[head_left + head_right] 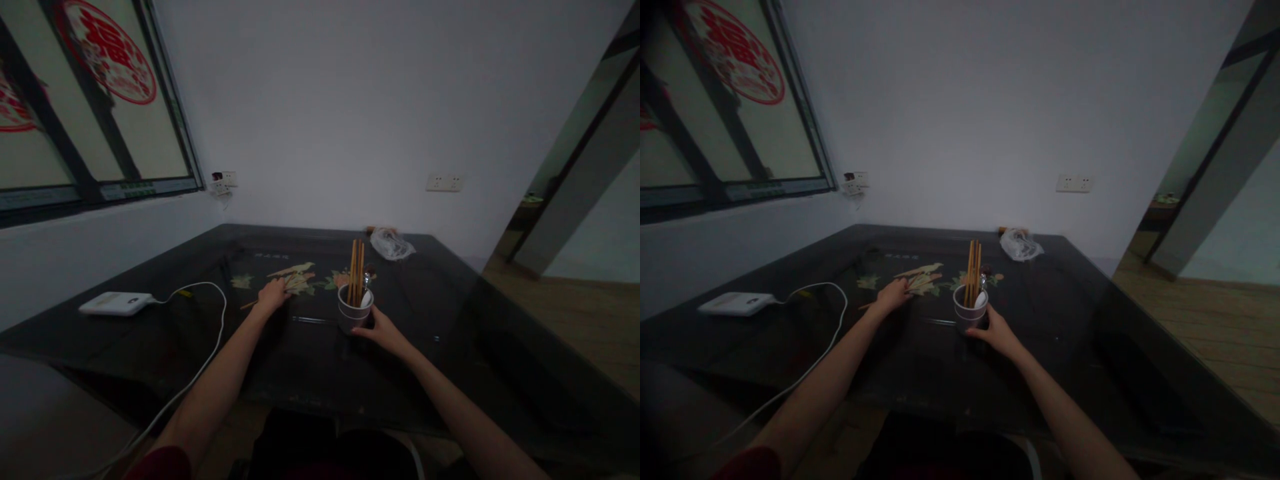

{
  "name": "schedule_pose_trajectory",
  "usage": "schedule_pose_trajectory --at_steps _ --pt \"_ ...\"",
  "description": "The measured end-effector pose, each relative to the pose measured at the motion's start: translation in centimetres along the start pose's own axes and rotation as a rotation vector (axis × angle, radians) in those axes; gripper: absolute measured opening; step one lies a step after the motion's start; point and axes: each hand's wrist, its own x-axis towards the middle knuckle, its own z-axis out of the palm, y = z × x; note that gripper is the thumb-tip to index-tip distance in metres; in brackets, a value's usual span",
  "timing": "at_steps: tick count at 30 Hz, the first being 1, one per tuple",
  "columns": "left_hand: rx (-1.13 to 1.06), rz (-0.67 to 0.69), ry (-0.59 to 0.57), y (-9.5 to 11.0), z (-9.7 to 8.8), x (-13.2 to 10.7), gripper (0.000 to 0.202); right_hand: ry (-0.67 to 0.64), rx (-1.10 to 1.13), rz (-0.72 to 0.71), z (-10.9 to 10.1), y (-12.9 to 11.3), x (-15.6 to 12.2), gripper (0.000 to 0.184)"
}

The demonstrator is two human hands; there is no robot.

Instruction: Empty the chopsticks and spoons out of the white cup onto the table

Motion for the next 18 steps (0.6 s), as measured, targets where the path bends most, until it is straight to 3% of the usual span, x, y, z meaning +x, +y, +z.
schedule_pose_trajectory --at_steps 8,18 --pt "-0.143 0.052 -0.007 -1.9 0.2 1.8 0.025 -0.001 -0.024 0.009 -0.1 -0.1 0.0 0.074" --pt "-0.129 -0.046 -0.050 -3.1 -0.1 1.7 0.029 -0.014 -0.023 0.012 -0.1 -0.4 0.0 0.074"
